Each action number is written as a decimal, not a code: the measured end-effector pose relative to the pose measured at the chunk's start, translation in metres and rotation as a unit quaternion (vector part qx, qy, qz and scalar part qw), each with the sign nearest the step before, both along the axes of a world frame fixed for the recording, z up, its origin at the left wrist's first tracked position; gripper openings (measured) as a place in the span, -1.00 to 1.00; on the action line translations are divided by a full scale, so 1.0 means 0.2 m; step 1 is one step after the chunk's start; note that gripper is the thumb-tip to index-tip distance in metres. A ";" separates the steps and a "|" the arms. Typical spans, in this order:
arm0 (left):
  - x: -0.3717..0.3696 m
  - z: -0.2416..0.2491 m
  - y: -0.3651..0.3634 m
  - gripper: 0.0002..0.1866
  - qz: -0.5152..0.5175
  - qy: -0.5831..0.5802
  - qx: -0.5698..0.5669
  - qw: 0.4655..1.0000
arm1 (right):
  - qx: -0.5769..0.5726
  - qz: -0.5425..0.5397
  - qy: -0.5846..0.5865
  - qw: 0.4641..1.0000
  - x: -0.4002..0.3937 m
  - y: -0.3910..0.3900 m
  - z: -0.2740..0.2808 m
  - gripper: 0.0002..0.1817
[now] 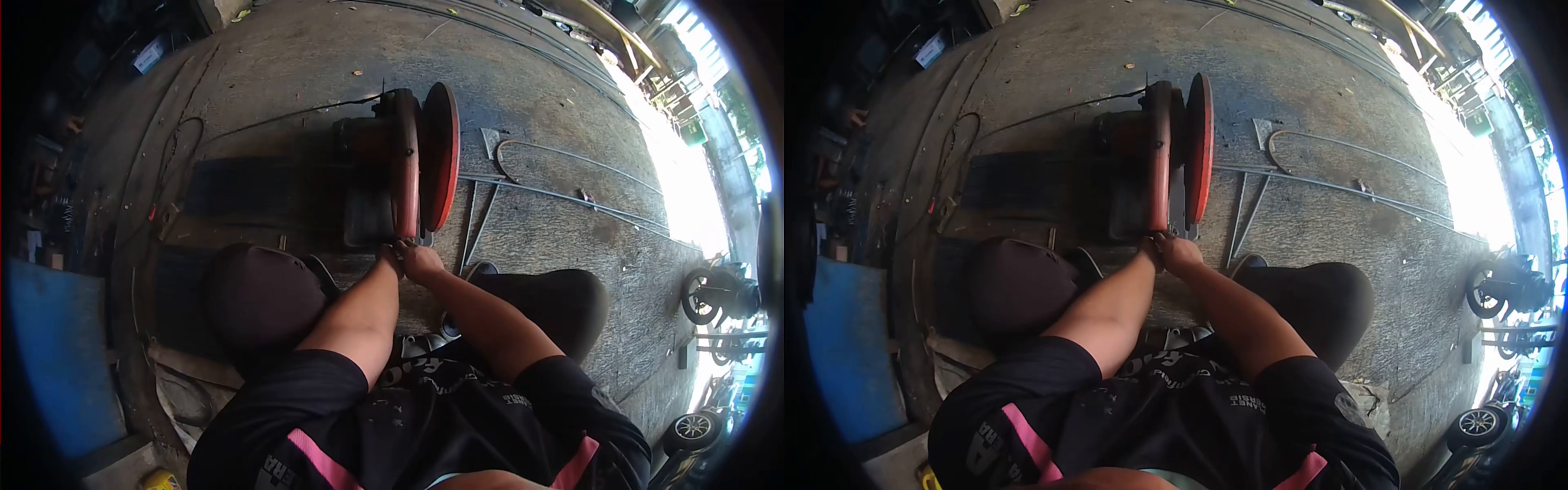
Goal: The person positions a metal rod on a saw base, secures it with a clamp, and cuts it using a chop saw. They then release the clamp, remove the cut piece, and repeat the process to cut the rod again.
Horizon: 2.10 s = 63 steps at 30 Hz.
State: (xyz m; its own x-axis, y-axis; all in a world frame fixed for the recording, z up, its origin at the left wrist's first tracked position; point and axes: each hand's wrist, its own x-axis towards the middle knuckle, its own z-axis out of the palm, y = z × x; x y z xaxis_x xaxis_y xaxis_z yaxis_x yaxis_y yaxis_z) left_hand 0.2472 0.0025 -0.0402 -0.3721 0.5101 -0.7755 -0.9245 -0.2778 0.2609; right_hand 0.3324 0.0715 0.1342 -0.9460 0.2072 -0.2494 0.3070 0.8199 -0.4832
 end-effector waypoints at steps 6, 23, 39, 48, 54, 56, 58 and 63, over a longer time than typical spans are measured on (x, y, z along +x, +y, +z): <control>-0.02 0.17 -0.07 -0.54 0.073 -0.015 0.043 0.996 | 0.016 0.035 0.003 0.999 -0.01 0.00 0.09 -0.63; -0.09 0.27 -0.17 -0.54 0.057 -0.163 -0.260 0.950 | -0.007 -0.129 -0.149 0.980 -0.09 0.00 0.01 -0.68; -0.01 0.26 -0.16 -0.67 -0.112 -0.126 -0.216 0.962 | -0.018 -0.005 -0.212 0.977 -0.13 -0.01 -0.11 -0.55; -0.06 -0.12 -0.16 -0.63 -0.003 -0.155 0.007 0.988 | -0.053 -0.074 -0.244 0.965 -0.14 0.04 0.02 -0.42; -0.02 -0.03 -0.12 -0.71 0.247 -0.208 0.043 0.945 | -0.038 -0.118 -0.216 0.969 -0.05 0.13 -0.28 -0.60; -0.05 -0.02 -0.13 -0.75 0.243 -0.196 -0.074 0.947 | -0.003 -0.204 -0.223 0.953 -0.02 0.13 -0.19 -0.65; -0.09 -0.01 -0.12 -0.76 0.203 -0.189 -0.121 0.953 | -0.009 -0.187 -0.221 0.957 -0.04 0.11 -0.17 -0.64; -0.07 -0.16 -0.18 -0.76 0.027 -0.130 -0.071 0.989 | -0.034 -0.154 -0.206 0.966 -0.16 0.00 0.01 -0.58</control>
